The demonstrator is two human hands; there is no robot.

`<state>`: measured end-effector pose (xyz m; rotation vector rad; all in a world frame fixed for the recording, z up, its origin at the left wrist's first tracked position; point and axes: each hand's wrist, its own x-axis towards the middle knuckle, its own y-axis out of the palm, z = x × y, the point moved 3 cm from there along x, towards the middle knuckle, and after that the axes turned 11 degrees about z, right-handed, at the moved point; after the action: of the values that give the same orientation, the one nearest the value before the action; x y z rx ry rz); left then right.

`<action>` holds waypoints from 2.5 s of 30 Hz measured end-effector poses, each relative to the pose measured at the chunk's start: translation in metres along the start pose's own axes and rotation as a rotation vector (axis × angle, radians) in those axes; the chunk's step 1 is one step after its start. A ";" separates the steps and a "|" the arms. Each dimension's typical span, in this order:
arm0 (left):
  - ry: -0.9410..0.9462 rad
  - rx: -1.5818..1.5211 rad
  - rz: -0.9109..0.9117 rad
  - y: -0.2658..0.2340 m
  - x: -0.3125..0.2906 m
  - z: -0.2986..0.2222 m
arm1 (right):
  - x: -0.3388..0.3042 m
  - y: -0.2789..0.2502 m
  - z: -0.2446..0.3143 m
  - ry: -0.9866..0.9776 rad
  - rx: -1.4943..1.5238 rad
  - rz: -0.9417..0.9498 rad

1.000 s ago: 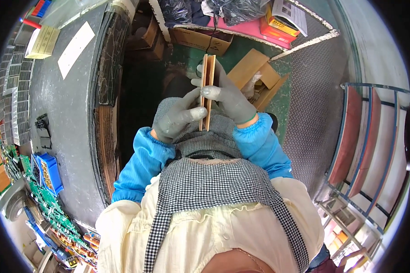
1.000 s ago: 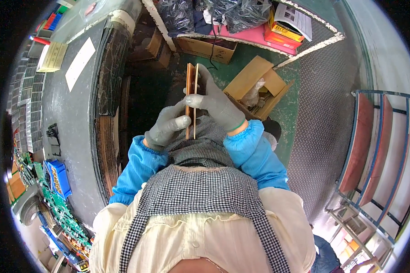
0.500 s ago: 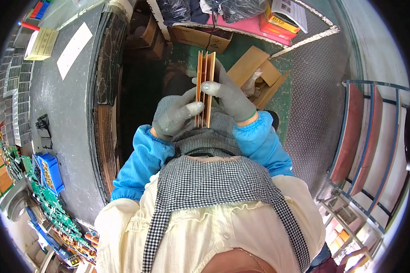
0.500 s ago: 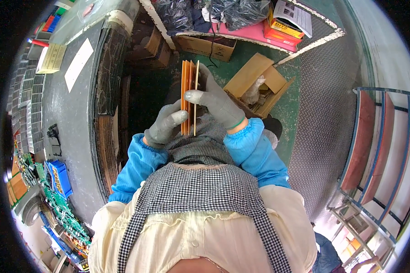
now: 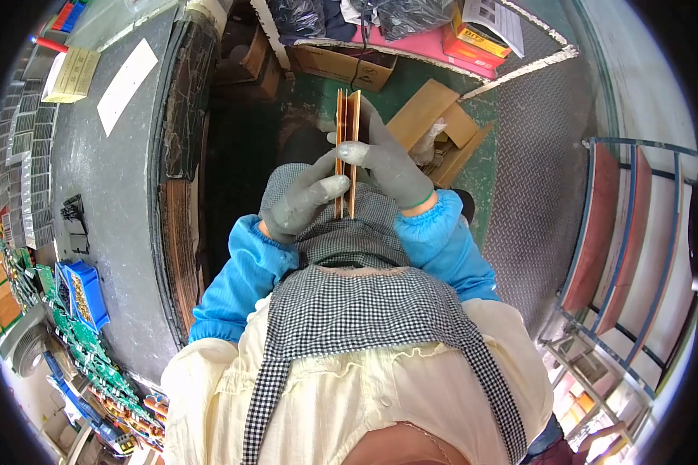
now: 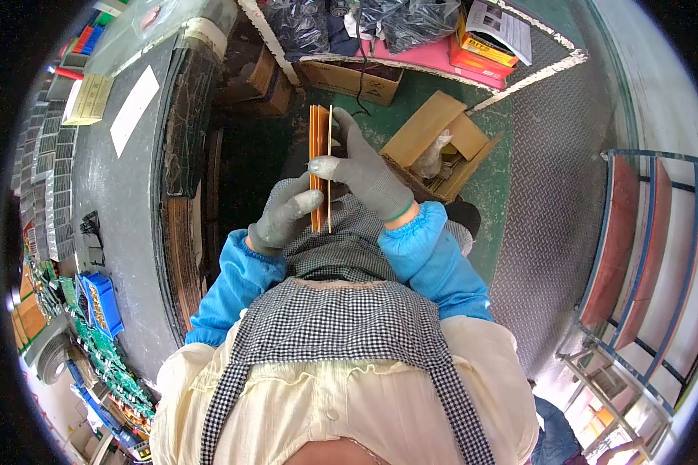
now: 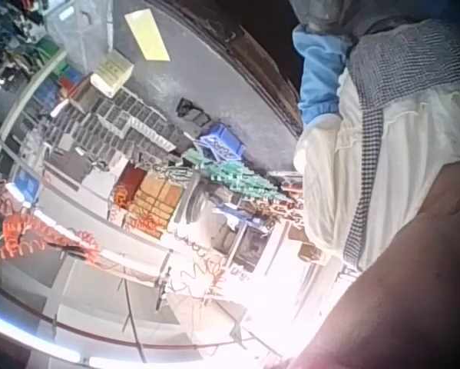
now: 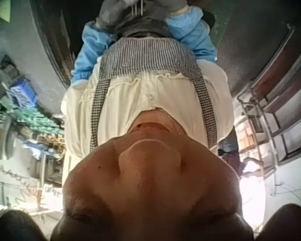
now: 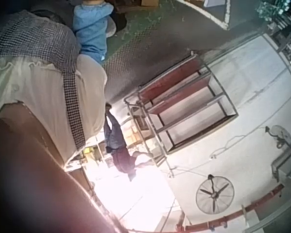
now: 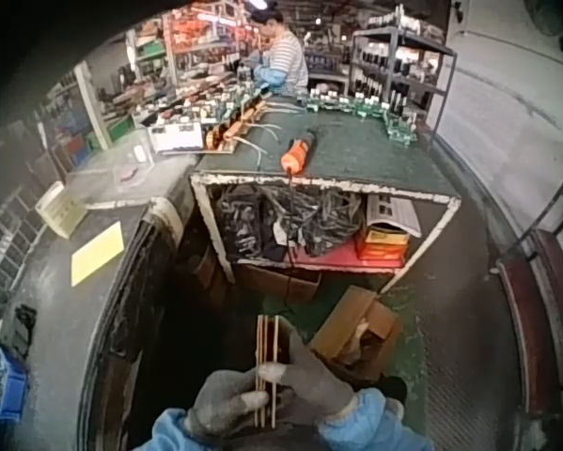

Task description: The person assembles electronic circuit boards and components by taking them from a packaging box and attaching them to a metal chassis with screws using an electric screwdriver, then organizing the completed assemblies on an industrial workbench. Yellow plastic panels are also attached to the chassis during assembly.

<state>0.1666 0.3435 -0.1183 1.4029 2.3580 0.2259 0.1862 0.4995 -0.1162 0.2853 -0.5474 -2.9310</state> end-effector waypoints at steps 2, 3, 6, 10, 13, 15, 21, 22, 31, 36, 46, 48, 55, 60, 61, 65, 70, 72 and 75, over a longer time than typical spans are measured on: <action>-0.008 -0.040 0.061 -0.005 -0.002 0.006 | -0.001 0.003 0.003 0.006 -0.016 -0.040; -0.016 -0.080 0.123 -0.005 -0.002 0.008 | 0.000 0.002 0.001 0.006 -0.016 -0.040; -0.099 0.012 0.103 -0.005 -0.001 0.004 | 0.002 -0.002 -0.006 -0.036 -0.064 -0.023; -0.077 -0.022 0.101 -0.005 -0.002 0.004 | 0.003 -0.003 -0.009 -0.016 -0.095 -0.025; -0.087 -0.026 0.093 -0.004 -0.002 0.002 | 0.002 -0.005 -0.013 -0.024 -0.083 -0.013; -0.097 -0.012 0.092 -0.002 -0.002 -0.003 | 0.001 -0.005 -0.012 -0.024 -0.071 -0.014; -0.098 -0.057 0.098 -0.004 -0.002 0.004 | -0.001 -0.003 -0.008 -0.041 -0.072 0.002; -0.098 -0.057 0.097 -0.004 -0.002 0.007 | -0.001 -0.003 -0.008 -0.037 -0.056 0.008; -0.103 0.006 0.077 -0.004 -0.003 0.007 | -0.002 -0.003 -0.009 -0.047 -0.024 -0.010; -0.065 0.002 0.075 0.002 -0.003 0.003 | -0.004 -0.001 -0.004 -0.041 0.009 -0.009; -0.085 -0.008 0.084 0.000 -0.001 0.017 | -0.007 -0.003 -0.013 0.010 -0.018 0.015; -0.095 0.014 0.080 0.001 -0.002 0.016 | -0.007 -0.004 -0.014 -0.007 -0.005 0.032; -0.137 0.058 0.073 -0.003 0.000 0.015 | -0.005 -0.005 -0.011 -0.022 -0.018 0.024; 0.005 0.080 -0.016 0.001 -0.004 -0.010 | 0.002 0.001 -0.010 -0.061 -0.045 0.024; 0.065 0.045 -0.044 0.004 -0.005 -0.012 | 0.002 0.001 -0.012 -0.031 -0.061 0.005; 0.173 0.078 -0.033 0.002 -0.009 -0.026 | 0.003 0.009 -0.006 -0.037 -0.024 0.028; 0.084 -0.243 0.191 -0.031 -0.035 0.002 | 0.021 0.004 0.009 -0.186 -0.112 0.077; 0.112 -0.412 0.102 -0.030 -0.049 -0.006 | 0.043 0.001 0.023 -0.088 -0.142 0.283; 0.127 -0.646 0.180 -0.048 -0.071 -0.021 | 0.067 0.018 0.055 -0.024 -0.333 0.283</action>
<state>0.1495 0.2596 -0.0977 1.2843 1.9683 1.0464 0.1112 0.4903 -0.0699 0.1206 -0.0855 -2.6899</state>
